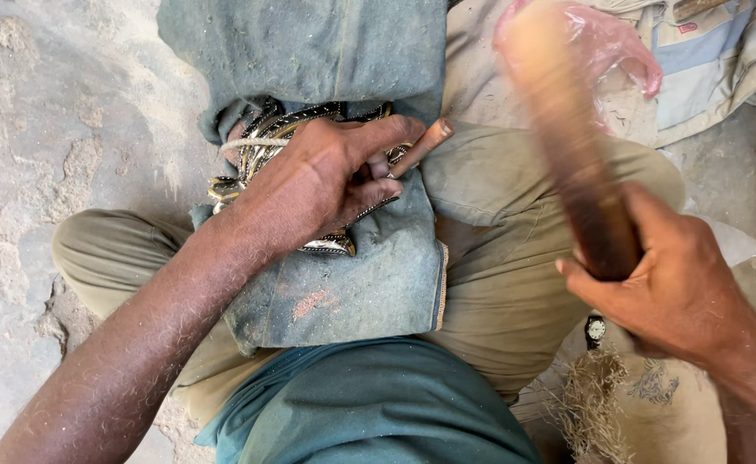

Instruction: The person sits cross-legged and uses a wooden mallet to hammer a metal punch tool against ornate metal pieces resting on a cloth pad. The person repeatedly strikes the tool to shape or flatten the metal decorations.

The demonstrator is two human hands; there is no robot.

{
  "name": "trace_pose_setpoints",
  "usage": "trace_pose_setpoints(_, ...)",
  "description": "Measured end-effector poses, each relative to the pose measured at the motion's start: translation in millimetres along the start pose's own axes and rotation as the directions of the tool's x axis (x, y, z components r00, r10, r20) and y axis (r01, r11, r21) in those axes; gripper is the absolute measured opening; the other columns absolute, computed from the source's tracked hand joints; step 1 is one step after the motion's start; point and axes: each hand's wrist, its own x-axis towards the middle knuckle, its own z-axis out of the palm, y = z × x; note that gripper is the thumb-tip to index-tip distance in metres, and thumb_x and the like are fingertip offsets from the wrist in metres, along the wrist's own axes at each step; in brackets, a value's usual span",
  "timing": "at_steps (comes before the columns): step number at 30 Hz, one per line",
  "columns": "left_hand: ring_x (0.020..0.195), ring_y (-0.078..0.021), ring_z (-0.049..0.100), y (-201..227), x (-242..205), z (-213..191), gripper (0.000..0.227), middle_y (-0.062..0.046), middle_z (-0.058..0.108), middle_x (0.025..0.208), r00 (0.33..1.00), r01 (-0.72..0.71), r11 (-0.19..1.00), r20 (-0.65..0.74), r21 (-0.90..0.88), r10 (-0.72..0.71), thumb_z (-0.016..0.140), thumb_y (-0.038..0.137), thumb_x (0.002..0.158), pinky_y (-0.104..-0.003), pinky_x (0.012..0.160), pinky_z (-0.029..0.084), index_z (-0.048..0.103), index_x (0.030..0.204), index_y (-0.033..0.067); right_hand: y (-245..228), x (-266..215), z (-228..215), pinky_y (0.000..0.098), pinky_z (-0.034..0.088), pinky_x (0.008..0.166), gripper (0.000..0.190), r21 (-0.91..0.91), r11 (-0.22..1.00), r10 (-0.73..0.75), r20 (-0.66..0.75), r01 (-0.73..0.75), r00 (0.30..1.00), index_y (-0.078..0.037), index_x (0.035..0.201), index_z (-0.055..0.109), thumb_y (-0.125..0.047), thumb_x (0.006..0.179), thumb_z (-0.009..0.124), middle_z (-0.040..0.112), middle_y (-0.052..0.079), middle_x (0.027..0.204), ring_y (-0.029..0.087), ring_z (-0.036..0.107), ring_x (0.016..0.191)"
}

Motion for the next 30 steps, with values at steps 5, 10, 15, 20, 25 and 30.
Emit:
trace_pose_setpoints(5, 0.065, -0.0298, 0.072, -0.2, 2.6, -1.7, 0.044, -0.013, 0.069, 0.075, 0.997, 0.058, 0.998, 0.06, -0.01, -0.058, 0.076, 0.011, 0.092, -0.044, 0.058, 0.054, 0.057, 0.131, 0.0097, -0.3, -1.9, 5.1, 0.0333, 0.057, 0.053, 0.039, -0.025, 0.995, 0.095, -0.053, -0.096, 0.994, -0.006, 0.1, 0.061, -0.019, 0.073, 0.087, 0.065, 0.004, 0.069, 0.015, 0.065, 0.056)
trace_pose_setpoints(10, 0.069, -0.0307, 0.071, -1.5, 4.7, -3.8, 0.046, -0.013, 0.07, 0.081, 0.997, -0.062, 0.998, 0.037, 0.014, 0.062, 0.079, 0.011, 0.09, -0.043, 0.06, 0.054, 0.057, 0.131, 0.0081, -9.2, 1.5, 7.6, 0.0353, 0.057, 0.056, 0.039, -0.011, 0.993, 0.119, -0.043, -0.12, 0.992, -0.003, 0.102, 0.063, -0.018, 0.077, 0.088, 0.066, 0.006, 0.074, 0.017, 0.068, 0.059)
trace_pose_setpoints(15, 0.068, -0.0264, 0.073, -0.6, 7.9, -5.9, 0.049, -0.009, 0.072, 0.078, 0.994, 0.033, 0.999, 0.108, 0.006, -0.034, 0.079, 0.008, 0.087, -0.04, 0.06, 0.056, 0.058, 0.131, 0.0098, -19.6, 6.7, 12.5, 0.0359, 0.06, 0.053, 0.041, -0.033, 0.983, 0.182, 0.072, -0.18, 0.981, -0.003, 0.107, 0.065, -0.012, 0.074, 0.087, 0.07, 0.007, 0.069, 0.018, 0.069, 0.055)
trace_pose_setpoints(20, 0.07, -0.0231, 0.075, -0.6, 7.2, -7.3, 0.054, -0.009, 0.072, 0.08, 0.995, 0.021, 1.0, 0.095, -0.024, -0.018, 0.078, 0.005, 0.085, -0.039, 0.061, 0.058, 0.058, 0.136, 0.0097, -25.1, 10.1, 20.4, 0.034, 0.06, 0.059, 0.04, 0.151, 0.982, 0.11, 0.017, -0.111, 0.994, -0.003, 0.113, 0.063, -0.009, 0.079, 0.084, 0.066, 0.005, 0.079, 0.015, 0.069, 0.065)
trace_pose_setpoints(25, 0.072, -0.025, 0.074, -1.6, 11.3, -8.0, 0.05, -0.014, 0.074, 0.088, 0.988, 0.017, 1.0, 0.151, 0.023, -0.02, 0.08, 0.012, 0.088, -0.043, 0.066, 0.056, 0.06, 0.135, 0.0088, -16.1, 8.9, 23.5, 0.0301, 0.063, 0.061, 0.032, 0.347, 0.938, 0.034, -0.082, -0.004, 0.996, -0.004, 0.104, 0.062, -0.009, 0.079, 0.081, 0.067, 0.003, 0.082, 0.012, 0.07, 0.069)
trace_pose_setpoints(30, 0.076, -0.0192, 0.078, -1.3, 14.9, -7.3, 0.059, -0.012, 0.078, 0.094, 0.986, 0.037, 0.999, 0.162, -0.024, -0.033, 0.079, 0.013, 0.085, -0.039, 0.067, 0.06, 0.059, 0.14, 0.0106, -2.1, -4.8, 27.2, 0.0302, 0.059, 0.063, 0.039, 0.203, 0.979, 0.0, -0.12, 0.025, 0.993, -0.003, 0.104, 0.064, -0.007, 0.072, 0.086, 0.068, 0.005, 0.083, 0.013, 0.068, 0.071)
